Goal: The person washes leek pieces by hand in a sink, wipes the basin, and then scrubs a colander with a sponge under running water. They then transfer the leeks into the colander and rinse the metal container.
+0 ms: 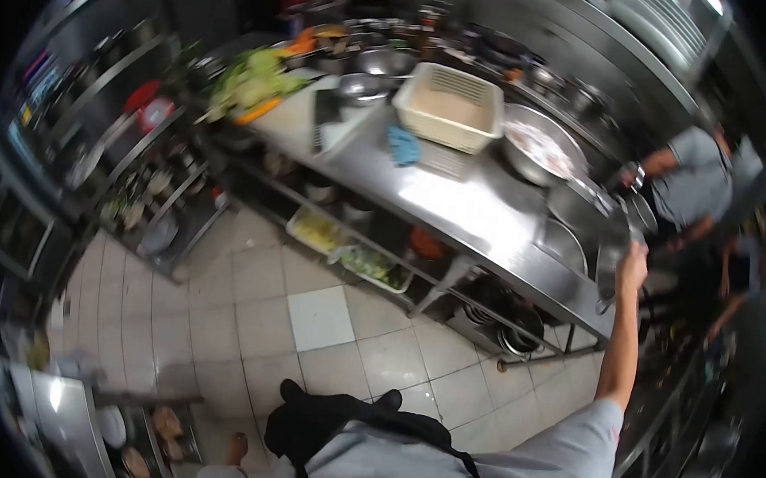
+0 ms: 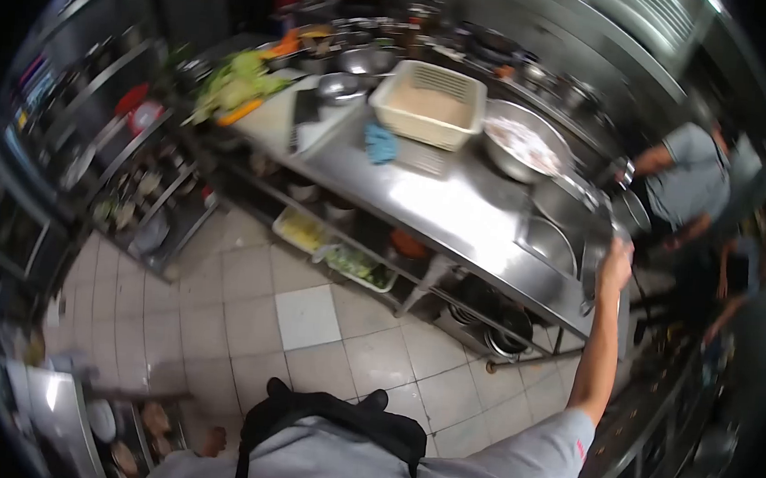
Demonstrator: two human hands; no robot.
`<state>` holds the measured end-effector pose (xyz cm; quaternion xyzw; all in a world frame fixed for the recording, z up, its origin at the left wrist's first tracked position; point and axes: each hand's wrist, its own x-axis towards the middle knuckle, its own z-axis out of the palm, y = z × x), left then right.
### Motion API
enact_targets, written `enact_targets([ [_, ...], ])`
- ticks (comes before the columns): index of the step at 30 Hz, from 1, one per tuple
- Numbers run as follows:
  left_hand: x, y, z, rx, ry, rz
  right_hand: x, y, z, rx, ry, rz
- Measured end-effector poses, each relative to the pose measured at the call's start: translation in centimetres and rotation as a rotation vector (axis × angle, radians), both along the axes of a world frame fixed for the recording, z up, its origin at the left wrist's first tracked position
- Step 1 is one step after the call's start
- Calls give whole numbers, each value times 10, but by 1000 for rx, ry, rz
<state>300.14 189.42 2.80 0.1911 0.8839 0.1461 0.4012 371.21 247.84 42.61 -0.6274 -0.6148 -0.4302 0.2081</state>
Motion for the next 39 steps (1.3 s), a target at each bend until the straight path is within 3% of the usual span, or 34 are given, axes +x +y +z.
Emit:
enact_targets([
  [1,-2,-27,-7,159,52,-135,-36,-6,9,-198,216,-170],
  [2,-9,-50,-8,312,116,-277,-89,-22,19,-213,293,-181],
  [3,-12,-51,-7,319,-76,104,-136,-37,24,-275,381,-127],
  [4,-19,-45,-11,333,-257,483,-172,-48,11,-211,389,86],
  [5,-37,-40,-18,360,-205,430,-232,-65,15,-463,706,71],
  [6,-59,-35,-37,344,108,186,-257,-59,-21,-489,691,135],
  [7,-82,-8,5,365,106,77,-285,-53,-71,-405,636,330],
  [8,-102,12,15,593,88,210,-346,-65,-93,-611,1061,379],
  [9,-126,39,44,678,100,221,-399,-71,-116,-803,1032,523],
  [10,-154,57,47,844,-10,300,-476,-94,-122,-864,1213,758],
  [11,-181,78,65,777,-19,323,-534,-102,-145,-911,1181,906],
  [12,-197,101,118,814,-108,333,-594,-118,-144,-1027,1194,880],
  [14,-238,127,172,947,-244,370,-699,-142,-146,-1191,1204,883],
  [15,-262,136,190,992,-305,376,-747,-149,-151,-1196,1158,1000],
  [18,-321,139,241,1042,-390,456,-873,-180,-141,-1323,1143,1237],
  [20,-361,128,246,1062,-415,530,-949,-182,-155,-1450,1141,1382],
  [21,-382,121,240,1086,-566,661,-988,-202,-137,-1524,1202,1493],
  [22,-405,113,235,1112,-723,792,-1030,-210,-138,-1576,1179,1533],
  [23,-427,103,230,1135,-698,838,-1068,-217,-143,-1640,1148,1564],
  [25,-468,83,225,1084,-448,931,-1149,-226,-159,-1808,1009,1582],
  [27,-504,56,223,1029,-318,1032,-1228,-256,-157,-1494,827,1738],
  [29,-554,29,225,976,-168,1119,-1315,-301,-124,-1445,751,1888],
  [31,-579,7,220,1187,28,1368,-1373,-348,-99,-1312,637,2024],
  [33,-605,-21,218,1187,121,1460,-1446,-394,-99,-1415,565,2171],
  [35,-633,-46,211,1134,278,1525,-1523,-435,-122,-1695,303,2093],
  [36,-651,-58,209,1145,314,1553,-1563,-448,-149,-1725,164,2097],
  [37,-670,-66,206,1187,233,1684,-1594,-454,-176,-1508,37,2211],
  [38,-681,-75,203,1211,125,1813,-1618,-452,-199,-1709,-137,2042],
  [39,-682,-85,203,1176,107,1840,-1640,-435,-248,-1621,-187,2129],
])
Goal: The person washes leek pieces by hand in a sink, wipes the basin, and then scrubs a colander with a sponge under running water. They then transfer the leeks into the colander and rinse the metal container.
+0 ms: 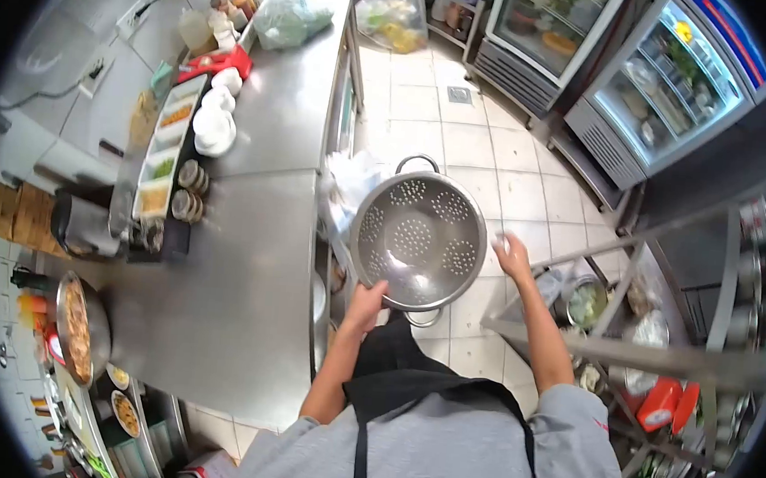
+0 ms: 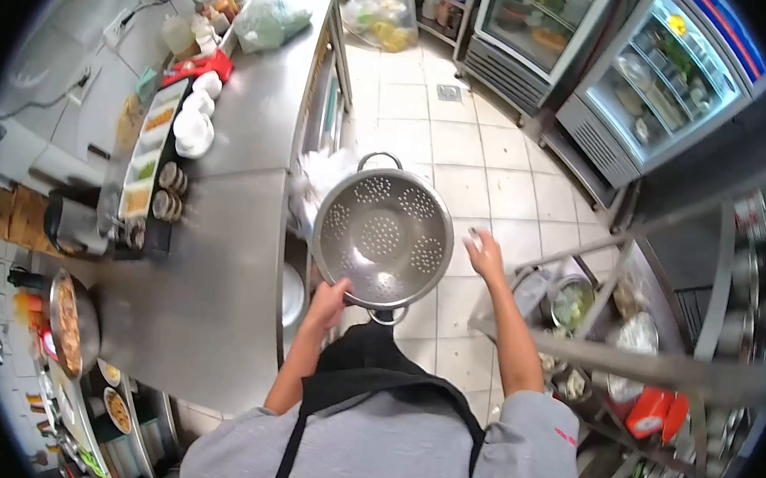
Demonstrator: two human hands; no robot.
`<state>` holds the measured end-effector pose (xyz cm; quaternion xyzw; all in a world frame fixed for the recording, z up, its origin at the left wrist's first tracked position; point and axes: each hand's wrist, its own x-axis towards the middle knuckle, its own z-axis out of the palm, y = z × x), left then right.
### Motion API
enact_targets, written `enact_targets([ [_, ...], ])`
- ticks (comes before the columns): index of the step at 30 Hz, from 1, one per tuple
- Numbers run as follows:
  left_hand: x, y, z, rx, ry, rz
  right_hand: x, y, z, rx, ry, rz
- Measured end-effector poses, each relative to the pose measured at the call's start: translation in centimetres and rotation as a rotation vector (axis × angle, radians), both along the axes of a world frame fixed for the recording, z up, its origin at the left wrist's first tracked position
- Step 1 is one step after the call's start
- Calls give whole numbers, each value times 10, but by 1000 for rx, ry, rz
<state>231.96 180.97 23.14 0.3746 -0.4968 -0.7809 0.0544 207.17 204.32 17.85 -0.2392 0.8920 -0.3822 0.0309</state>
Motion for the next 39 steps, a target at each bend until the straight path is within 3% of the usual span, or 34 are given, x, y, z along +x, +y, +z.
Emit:
enact_targets([
  [1,-35,-18,1,77,18,12,-13,21,-34,370,-156,-72],
  [2,-61,-28,3,170,26,25,-14,62,-93,459,0,-36],
  [3,-84,-42,7,196,63,-8,-11,104,-127,553,-294,-70],
  [4,-109,-56,7,195,77,3,7,150,-177,639,-471,-282],
  [7,-185,-94,6,74,85,-33,44,211,-153,657,-1001,-480],
  [10,-262,-127,-9,20,122,-22,29,217,-127,579,-1122,-519],
  [14,-356,-147,-21,101,74,-45,-57,208,-124,553,-1172,-555],
  [18,-455,-170,-6,81,31,54,-227,172,-166,562,-1165,-554],
  [21,-524,-195,17,120,75,141,-440,118,-235,572,-1066,-541],
  [22,-541,-208,17,121,82,160,-492,47,-194,637,-561,-365],
  [23,-557,-224,16,99,58,163,-576,-2,-156,793,-254,44],
  [24,-576,-238,15,75,37,169,-628,-58,-115,492,-392,-121],
  [25,-595,-250,17,55,70,229,-663,-108,-79,194,-26,-126],
  [27,-638,-289,5,40,75,209,-733,-191,-25,121,101,-62],
  [30,-689,-343,2,-3,55,209,-794,-269,-6,-46,-6,15],
  [32,-732,-372,4,-68,61,284,-811,-292,-26,43,-101,74],
  [33,-755,-386,12,13,110,347,-815,-300,-30,273,-94,136],
  [34,-777,-405,12,-17,126,334,-825,-291,-71,229,-169,176],
  [35,-792,-421,10,-43,124,320,-813,-293,-64,337,-607,-11],
  [37,-823,-445,40,-59,103,290,-794,-269,-80,398,-792,-199],
  [39,-853,-468,52,-43,70,295,-802,-202,-181,808,-871,-36],
])
